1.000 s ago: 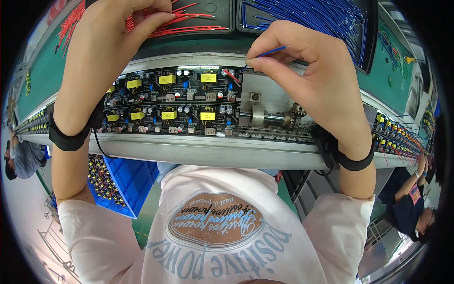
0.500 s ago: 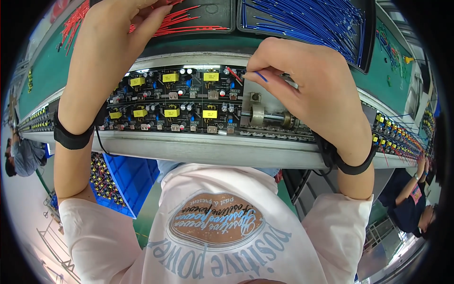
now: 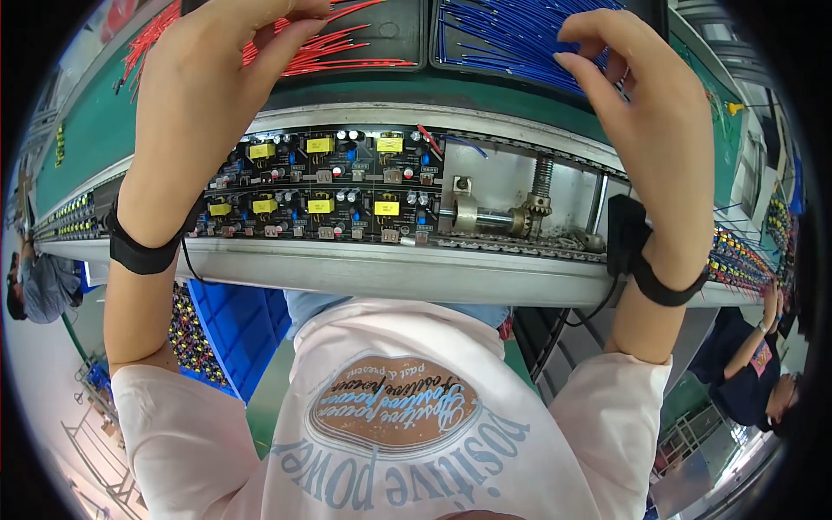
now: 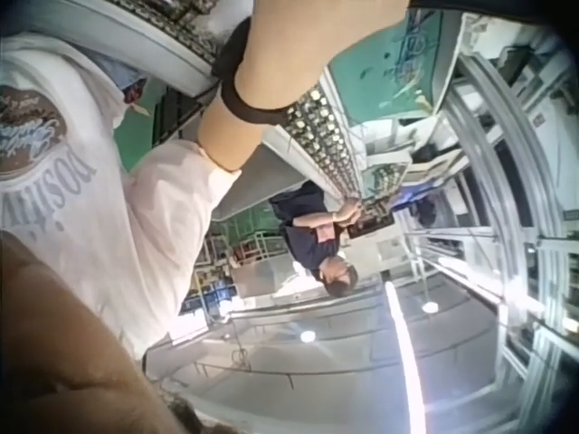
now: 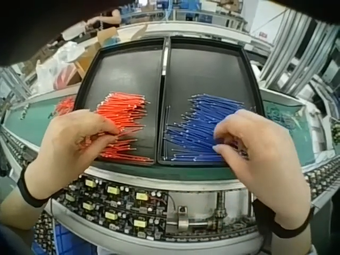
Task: The person picks up red and blue wires from trays and inserts them into circuit boards on an assembly line. After populating the boards, the person pushes the row of boards along the track to reach new ones.
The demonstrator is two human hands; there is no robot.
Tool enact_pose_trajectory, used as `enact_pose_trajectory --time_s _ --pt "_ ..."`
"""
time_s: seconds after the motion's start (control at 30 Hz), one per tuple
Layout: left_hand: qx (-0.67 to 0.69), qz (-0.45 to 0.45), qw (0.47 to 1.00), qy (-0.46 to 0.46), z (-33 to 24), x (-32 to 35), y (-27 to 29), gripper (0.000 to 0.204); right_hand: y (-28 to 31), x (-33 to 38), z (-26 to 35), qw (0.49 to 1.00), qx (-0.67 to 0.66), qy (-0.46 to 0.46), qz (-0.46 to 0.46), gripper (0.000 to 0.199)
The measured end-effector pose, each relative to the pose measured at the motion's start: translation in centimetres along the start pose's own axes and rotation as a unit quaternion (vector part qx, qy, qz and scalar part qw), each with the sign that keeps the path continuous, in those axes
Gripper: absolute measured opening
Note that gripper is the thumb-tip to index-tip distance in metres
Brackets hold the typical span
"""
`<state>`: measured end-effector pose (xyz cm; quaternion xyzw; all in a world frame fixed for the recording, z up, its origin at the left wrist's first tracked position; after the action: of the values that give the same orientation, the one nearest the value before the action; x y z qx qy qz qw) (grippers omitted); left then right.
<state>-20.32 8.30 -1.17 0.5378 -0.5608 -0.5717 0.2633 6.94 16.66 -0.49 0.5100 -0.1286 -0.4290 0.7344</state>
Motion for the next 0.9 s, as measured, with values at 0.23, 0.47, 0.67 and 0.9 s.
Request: enact_pose_trajectory --time_s 0.23,0.47,0.67,0.9 --pt "-0.021 0.004 1.000 0.013 -1.7 -0.8 0.8 0.011 -2.0 -0.1 -2.6 0.991 0.128 -0.008 0.024 0.015" --pt "-0.019 -0.022 0.999 0.040 -1.4 1.4 1.9 0.010 -1.9 -0.2 -1.8 0.984 0.148 0.067 -0.078 0.011" --pt "0.097 0.015 0.994 0.049 -5.4 4.5 1.8 0.016 -0.9 -0.6 0.4 0.968 0.222 0.092 -0.072 0.008" --pt "0.131 0.048 0.989 -0.042 -8.8 5.5 -0.7 0.015 -0.4 -0.1 0.9 0.952 0.218 0.143 -0.161 0.003"
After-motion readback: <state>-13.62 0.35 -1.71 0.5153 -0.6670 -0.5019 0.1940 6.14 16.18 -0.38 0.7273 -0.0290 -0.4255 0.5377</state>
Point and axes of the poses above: each hand's wrist, its own x-axis away from the middle knuckle, its own y-axis out of the back of the hand, z = x × y, the point moved 2 cm from there along -x, towards the middle knuckle, and after that the axes turned 6 degrees about -y, right-handed, at the moved point
